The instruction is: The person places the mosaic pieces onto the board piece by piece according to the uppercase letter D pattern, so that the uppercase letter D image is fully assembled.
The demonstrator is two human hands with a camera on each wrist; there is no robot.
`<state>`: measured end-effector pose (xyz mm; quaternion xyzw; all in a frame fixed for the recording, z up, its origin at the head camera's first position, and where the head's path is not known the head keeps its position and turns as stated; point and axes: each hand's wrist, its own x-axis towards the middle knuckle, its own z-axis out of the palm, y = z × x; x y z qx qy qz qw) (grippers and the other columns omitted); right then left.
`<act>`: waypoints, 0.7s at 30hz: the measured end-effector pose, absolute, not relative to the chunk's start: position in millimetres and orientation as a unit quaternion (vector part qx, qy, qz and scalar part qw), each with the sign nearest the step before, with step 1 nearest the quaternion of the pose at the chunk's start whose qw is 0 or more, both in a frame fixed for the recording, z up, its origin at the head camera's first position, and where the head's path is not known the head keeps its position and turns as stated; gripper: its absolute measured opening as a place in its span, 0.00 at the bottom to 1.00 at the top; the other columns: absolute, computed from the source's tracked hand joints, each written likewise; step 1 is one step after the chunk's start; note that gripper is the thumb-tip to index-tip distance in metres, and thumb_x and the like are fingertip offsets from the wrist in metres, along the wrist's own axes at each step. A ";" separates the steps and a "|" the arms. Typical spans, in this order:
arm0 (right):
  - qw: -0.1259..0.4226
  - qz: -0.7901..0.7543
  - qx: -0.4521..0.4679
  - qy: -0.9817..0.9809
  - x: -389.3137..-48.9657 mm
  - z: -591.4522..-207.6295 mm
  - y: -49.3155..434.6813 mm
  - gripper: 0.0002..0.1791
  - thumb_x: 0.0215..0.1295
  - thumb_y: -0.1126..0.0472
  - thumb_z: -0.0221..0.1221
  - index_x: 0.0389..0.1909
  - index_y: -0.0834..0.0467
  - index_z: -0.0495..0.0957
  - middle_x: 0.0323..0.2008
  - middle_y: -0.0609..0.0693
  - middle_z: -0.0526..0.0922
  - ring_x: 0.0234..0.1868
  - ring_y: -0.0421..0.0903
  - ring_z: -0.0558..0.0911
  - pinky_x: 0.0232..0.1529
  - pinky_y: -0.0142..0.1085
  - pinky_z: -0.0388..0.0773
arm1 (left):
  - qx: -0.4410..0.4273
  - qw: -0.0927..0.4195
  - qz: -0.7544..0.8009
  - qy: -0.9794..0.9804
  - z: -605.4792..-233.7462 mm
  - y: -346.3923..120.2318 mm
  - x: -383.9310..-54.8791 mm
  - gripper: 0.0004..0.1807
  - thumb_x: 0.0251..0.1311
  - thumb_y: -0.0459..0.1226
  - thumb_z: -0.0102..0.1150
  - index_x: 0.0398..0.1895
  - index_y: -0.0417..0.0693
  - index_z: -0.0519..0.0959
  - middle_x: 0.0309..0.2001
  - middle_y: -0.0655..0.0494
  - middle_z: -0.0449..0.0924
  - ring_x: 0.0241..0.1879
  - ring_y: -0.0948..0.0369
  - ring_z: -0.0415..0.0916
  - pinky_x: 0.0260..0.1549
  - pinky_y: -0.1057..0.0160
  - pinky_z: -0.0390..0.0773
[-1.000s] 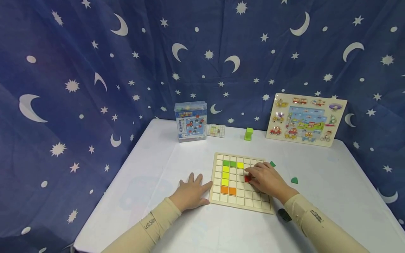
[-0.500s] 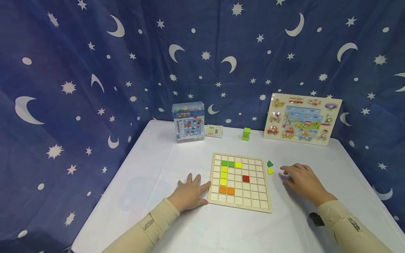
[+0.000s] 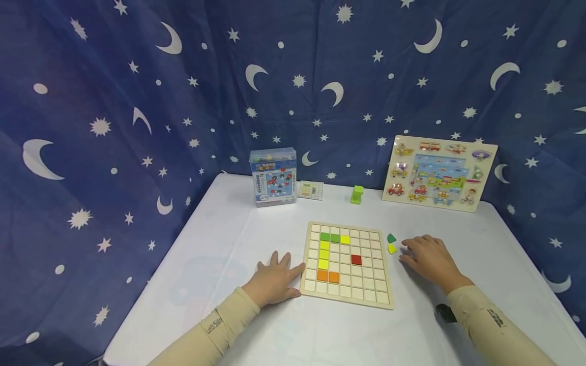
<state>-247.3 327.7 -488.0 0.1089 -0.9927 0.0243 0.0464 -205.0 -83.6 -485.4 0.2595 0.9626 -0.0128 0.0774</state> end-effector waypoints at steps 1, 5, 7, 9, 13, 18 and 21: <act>0.049 0.020 0.112 -0.992 -249.4 -487.5 323.0 0.22 0.60 0.51 0.68 0.50 0.60 0.82 0.45 0.59 0.84 0.54 0.64 0.77 0.58 0.65 0.65 | 0.260 0.077 -0.011 0.962 -485.8 -83.5 -205.0 0.39 0.59 0.64 0.57 0.73 0.66 0.66 0.71 0.41 0.64 0.68 0.33 0.60 0.49 0.29 0.73; 0.041 0.012 0.111 -0.993 -257.2 -486.3 307.4 0.17 0.61 0.50 0.68 0.44 0.58 0.84 0.42 0.57 0.83 0.51 0.62 0.78 0.56 0.64 0.67 | 0.262 0.078 -0.007 0.962 -485.6 -82.4 -204.3 0.38 0.59 0.63 0.57 0.73 0.67 0.66 0.71 0.41 0.64 0.69 0.33 0.60 0.49 0.29 0.73; 0.035 0.008 0.114 -0.993 -259.7 -486.4 302.6 0.14 0.61 0.51 0.68 0.42 0.56 0.84 0.40 0.55 0.83 0.49 0.60 0.78 0.54 0.63 0.68 | 0.262 0.079 -0.005 0.962 -484.8 -81.8 -204.1 0.38 0.59 0.63 0.57 0.73 0.66 0.66 0.71 0.41 0.64 0.69 0.33 0.60 0.49 0.28 0.72; 0.033 0.008 0.118 -0.992 -260.8 -486.5 299.6 0.12 0.62 0.54 0.68 0.42 0.55 0.84 0.40 0.54 0.83 0.48 0.59 0.78 0.53 0.63 0.69 | 0.262 0.080 -0.008 0.962 -483.8 -81.6 -203.8 0.38 0.60 0.64 0.57 0.73 0.67 0.66 0.71 0.41 0.64 0.69 0.33 0.60 0.49 0.29 0.72; 0.037 0.007 0.130 -0.991 -260.9 -486.7 297.7 0.10 0.61 0.61 0.67 0.44 0.55 0.84 0.42 0.55 0.83 0.49 0.59 0.78 0.53 0.63 0.69 | 0.265 0.074 -0.016 0.961 -483.1 -82.0 -203.5 0.38 0.60 0.64 0.57 0.73 0.66 0.66 0.71 0.41 0.65 0.68 0.34 0.61 0.48 0.29 0.73; 0.028 0.013 0.134 -0.991 -259.7 -487.8 300.3 0.11 0.59 0.68 0.67 0.42 0.56 0.85 0.43 0.54 0.83 0.50 0.59 0.78 0.54 0.62 0.69 | 0.265 0.070 -0.017 0.962 -483.1 -83.8 -202.9 0.38 0.60 0.63 0.57 0.73 0.66 0.67 0.70 0.41 0.66 0.68 0.34 0.62 0.48 0.30 0.74; 0.022 0.018 0.132 -0.991 -258.2 -489.6 304.2 0.09 0.56 0.70 0.67 0.35 0.54 0.86 0.42 0.53 0.83 0.50 0.58 0.77 0.55 0.63 0.68 | 0.264 0.069 -0.015 0.962 -483.9 -85.1 -203.0 0.38 0.59 0.63 0.58 0.72 0.66 0.67 0.70 0.41 0.66 0.68 0.34 0.62 0.48 0.30 0.75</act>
